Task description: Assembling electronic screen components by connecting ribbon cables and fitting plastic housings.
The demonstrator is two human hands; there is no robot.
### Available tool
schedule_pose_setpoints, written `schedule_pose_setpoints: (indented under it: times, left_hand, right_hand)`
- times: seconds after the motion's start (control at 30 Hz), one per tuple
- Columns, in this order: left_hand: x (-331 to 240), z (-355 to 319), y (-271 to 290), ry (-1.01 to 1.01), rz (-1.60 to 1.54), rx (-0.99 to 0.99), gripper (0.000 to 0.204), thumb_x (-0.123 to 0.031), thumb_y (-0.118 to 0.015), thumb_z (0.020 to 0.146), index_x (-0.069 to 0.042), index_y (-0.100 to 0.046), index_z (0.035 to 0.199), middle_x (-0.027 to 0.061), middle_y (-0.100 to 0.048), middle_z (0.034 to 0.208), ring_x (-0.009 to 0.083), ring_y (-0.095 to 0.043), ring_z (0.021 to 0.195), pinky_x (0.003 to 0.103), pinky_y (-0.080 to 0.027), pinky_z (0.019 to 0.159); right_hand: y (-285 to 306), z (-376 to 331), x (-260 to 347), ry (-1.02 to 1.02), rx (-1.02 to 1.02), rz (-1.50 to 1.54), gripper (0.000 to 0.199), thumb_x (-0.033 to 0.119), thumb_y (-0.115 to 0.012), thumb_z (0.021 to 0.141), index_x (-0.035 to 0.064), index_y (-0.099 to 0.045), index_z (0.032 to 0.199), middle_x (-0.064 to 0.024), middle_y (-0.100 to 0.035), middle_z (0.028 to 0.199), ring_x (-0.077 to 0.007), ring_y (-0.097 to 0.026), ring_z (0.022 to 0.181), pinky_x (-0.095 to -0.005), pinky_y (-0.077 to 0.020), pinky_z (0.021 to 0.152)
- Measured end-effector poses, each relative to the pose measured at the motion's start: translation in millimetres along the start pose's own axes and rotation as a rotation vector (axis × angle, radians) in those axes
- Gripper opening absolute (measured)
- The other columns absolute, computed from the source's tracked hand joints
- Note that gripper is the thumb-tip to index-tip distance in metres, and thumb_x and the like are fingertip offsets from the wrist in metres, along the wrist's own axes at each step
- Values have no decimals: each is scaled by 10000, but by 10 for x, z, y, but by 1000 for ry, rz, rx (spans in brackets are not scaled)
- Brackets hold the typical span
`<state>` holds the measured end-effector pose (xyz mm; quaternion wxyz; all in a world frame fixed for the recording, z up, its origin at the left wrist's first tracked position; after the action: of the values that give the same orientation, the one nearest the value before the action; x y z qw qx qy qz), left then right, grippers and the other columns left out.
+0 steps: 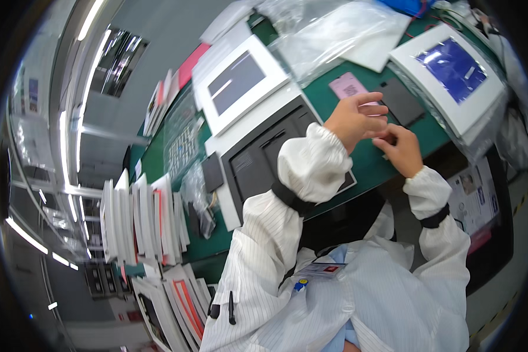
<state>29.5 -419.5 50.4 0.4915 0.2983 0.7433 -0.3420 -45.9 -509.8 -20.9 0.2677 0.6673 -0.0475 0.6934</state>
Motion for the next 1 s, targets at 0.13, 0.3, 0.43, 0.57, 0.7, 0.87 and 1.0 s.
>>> schedule_pose_setpoints:
  times: [0.13, 0.3, 0.43, 0.57, 0.7, 0.87, 1.0]
  left_hand:
    - [-428, -1023, 1265, -387, 461, -474, 528, 45, -676, 648, -15, -573, 1162, 151, -604, 1129, 232, -570, 1040, 334, -459, 883]
    - [90, -2362, 3478, 354, 1342, -1270, 505, -232, -685, 736, -22, -531, 1168, 202, -606, 1055, 338, -597, 968, 401, -460, 881]
    - [465, -2555, 3593, 819, 1306, -1276, 773, -372, -701, 754, -16, -339, 1337, 267, -527, 1211, 381, -545, 1104, 403, -416, 953]
    - [278, -2534, 3524, 634, 1189, -1206, 793, -373, -711, 747, 10, -318, 1319, 280, -534, 1189, 359, -546, 1113, 402, -426, 942]
    - [60, -2490, 3135, -143, 268, -1119, 628, -343, -599, 821, 24, -368, 1274, 238, -549, 1149, 369, -566, 1047, 420, -466, 910]
    - [-421, -1585, 1536, -358, -609, -306, 518, -194, -466, 840, 103, -382, 1256, 287, -482, 1227, 375, -479, 1175, 391, -451, 961]
    - [-15, -949, 1171, -174, -614, -398, 334, 8, -493, 870, 63, -422, 1192, 192, -548, 1164, 293, -540, 1104, 386, -437, 974]
  right_hand:
    - [-34, 27, 8, 28, -10, -53, 115, 64, -691, 738, -15, -616, 776, -27, -575, 640, -85, -511, 579, -232, -410, 545]
    - [-90, 31, 74, 7, 2, -70, 94, 41, -684, 747, -13, -613, 777, -27, -574, 680, -82, -504, 616, -224, -405, 575]
    - [-96, 33, 35, 15, 18, -59, 83, 33, -677, 751, -13, -616, 784, -16, -564, 674, -74, -493, 613, -219, -401, 571]
    - [-53, 11, 41, -13, 10, -61, 78, 28, -673, 751, -15, -618, 786, -14, -565, 666, -70, -492, 612, -219, -401, 565]
    - [-54, 20, 96, -38, 33, 5, 69, 27, -663, 754, -19, -620, 785, -16, -572, 663, -70, -494, 611, -218, -399, 557]
    - [-43, 48, 15, -18, 95, 71, 91, 52, -669, 763, -22, -617, 776, -30, -596, 671, -68, -520, 605, -219, -426, 550]
    - [-57, 91, 13, -86, 154, 248, 119, 75, -683, 765, -21, -615, 778, -36, -618, 684, -76, -566, 623, -220, -452, 586]
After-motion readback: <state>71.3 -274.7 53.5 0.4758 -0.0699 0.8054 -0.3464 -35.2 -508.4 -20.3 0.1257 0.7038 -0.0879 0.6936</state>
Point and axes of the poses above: each hand's wrist, its own z-axis towards the middle knuckle, its own y-axis out of the back of the hand, x = y × z, the point moved 7 cm from there along z, towards the middle knuckle
